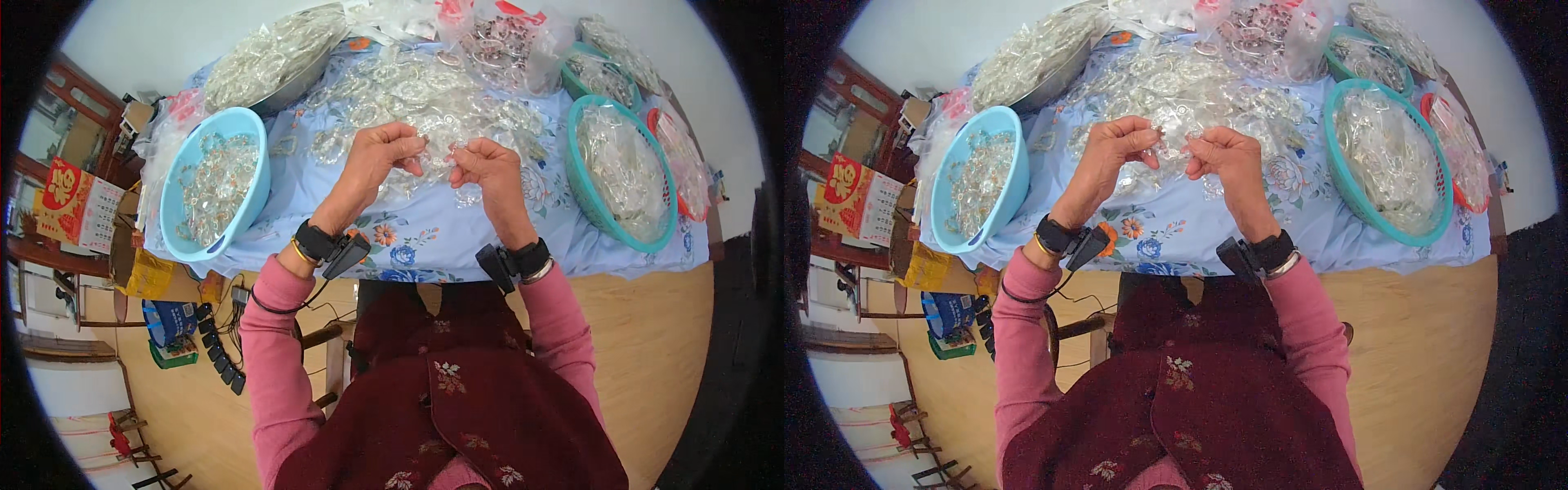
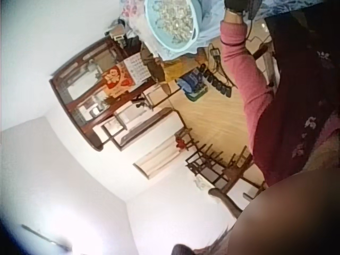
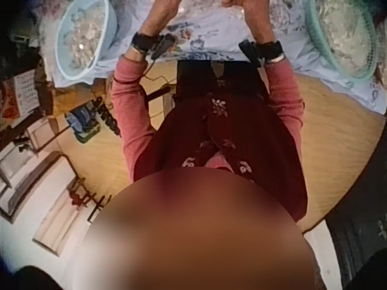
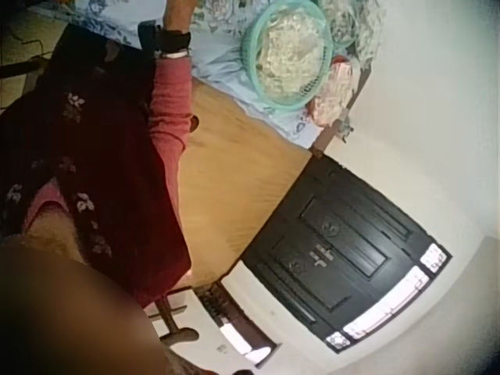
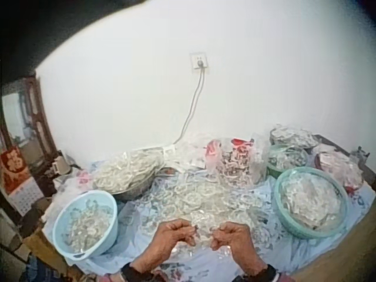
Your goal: Sort small metal or plastic parts from a large pile and place them into individual small plastic bags.
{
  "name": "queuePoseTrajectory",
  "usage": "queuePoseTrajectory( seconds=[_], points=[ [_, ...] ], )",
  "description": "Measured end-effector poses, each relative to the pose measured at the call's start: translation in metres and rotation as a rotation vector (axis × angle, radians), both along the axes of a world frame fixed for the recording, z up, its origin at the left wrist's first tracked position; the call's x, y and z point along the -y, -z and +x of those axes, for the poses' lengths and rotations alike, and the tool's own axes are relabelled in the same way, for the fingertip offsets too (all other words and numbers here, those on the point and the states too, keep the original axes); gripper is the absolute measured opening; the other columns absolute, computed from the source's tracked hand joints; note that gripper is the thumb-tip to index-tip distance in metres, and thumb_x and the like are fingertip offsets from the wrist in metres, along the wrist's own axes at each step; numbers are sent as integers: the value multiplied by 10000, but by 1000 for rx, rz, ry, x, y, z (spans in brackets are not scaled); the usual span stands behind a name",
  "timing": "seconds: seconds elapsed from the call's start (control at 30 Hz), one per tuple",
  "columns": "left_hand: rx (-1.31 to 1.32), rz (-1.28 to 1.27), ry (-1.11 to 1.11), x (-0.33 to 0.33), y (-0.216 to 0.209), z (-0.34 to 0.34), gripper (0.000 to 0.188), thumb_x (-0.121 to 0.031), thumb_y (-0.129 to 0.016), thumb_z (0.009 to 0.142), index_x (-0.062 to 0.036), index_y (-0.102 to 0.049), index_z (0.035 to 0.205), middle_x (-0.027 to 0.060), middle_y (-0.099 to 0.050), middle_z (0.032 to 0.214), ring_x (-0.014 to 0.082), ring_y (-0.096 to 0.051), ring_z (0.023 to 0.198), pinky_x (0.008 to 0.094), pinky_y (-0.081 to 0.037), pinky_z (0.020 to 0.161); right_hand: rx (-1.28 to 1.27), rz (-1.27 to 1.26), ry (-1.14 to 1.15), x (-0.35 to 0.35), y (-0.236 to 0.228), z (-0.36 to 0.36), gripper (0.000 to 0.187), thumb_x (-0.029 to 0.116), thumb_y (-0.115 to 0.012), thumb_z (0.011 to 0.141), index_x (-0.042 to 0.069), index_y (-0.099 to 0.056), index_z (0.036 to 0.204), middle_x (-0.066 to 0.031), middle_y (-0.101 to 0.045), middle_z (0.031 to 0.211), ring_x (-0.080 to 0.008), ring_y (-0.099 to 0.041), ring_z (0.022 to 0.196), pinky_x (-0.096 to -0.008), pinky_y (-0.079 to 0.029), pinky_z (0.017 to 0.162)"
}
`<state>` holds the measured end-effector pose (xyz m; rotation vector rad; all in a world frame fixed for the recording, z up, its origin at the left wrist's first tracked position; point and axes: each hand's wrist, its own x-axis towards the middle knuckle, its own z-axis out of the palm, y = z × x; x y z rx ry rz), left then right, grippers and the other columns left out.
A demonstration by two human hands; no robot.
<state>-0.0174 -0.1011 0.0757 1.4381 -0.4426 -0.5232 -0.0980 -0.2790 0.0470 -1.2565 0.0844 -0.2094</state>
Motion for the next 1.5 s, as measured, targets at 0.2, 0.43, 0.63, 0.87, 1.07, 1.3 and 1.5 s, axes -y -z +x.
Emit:
queuePoseTrajectory(
  seconds=[0.2,0.43,0.63,0.87,1.07,1.3,1.5],
  points=[
    [-52,10,-100,3,7,8,180,-159,-615,828,-8,-626,925,42,-624,804,125,-589,614,260,-485,638,-58,-46,38,-2,8,-1,193,144,-595,853,-32,-614,930,-93,-634,784,-136,-584,583,-259,-493,557],
    [-93,-247,-457,-18,-15,64,115,-129,-629,804,-15,-611,806,18,-573,686,130,-567,549,257,-484,552,-200,25,50,8,28,-31,267,191,-532,904,-18,-562,1068,-129,-645,825,-139,-603,586,-257,-519,554],
    [-50,-542,-679,-62,-55,170,56,-107,-562,843,-52,-558,839,43,-581,777,146,-591,653,290,-507,640,-240,-24,20,7,42,-47,247,162,-527,905,-26,-564,1061,-128,-643,798,-142,-598,562,-256,-515,527],
    [44,-257,-359,-59,-33,149,115,-106,-593,810,-33,-577,897,54,-611,809,142,-599,693,269,-505,645,-180,-125,53,5,59,-53,196,130,-522,904,-23,-589,1006,-99,-641,781,-108,-579,575,-218,-479,534],
    [15,90,-405,-65,41,68,179,-98,-592,788,-44,-600,958,37,-653,843,101,-581,638,226,-445,562,-114,-164,57,2,66,-56,177,112,-525,901,-19,-597,994,-79,-633,766,-91,-558,576,-208,-462,537],
    [85,190,-467,-99,75,44,153,-92,-586,785,-40,-616,925,37,-655,803,84,-562,614,216,-416,539,-129,-166,60,2,71,-56,154,85,-527,898,-22,-604,977,-73,-631,766,-83,-551,590,-208,-460,542],
    [98,225,-540,-112,74,35,133,-25,-590,756,27,-615,875,36,-622,711,79,-547,566,237,-444,523,-111,-191,61,1,67,-54,162,91,-526,897,-22,-602,984,-72,-632,766,-81,-545,583,-203,-452,549]
  ],
)
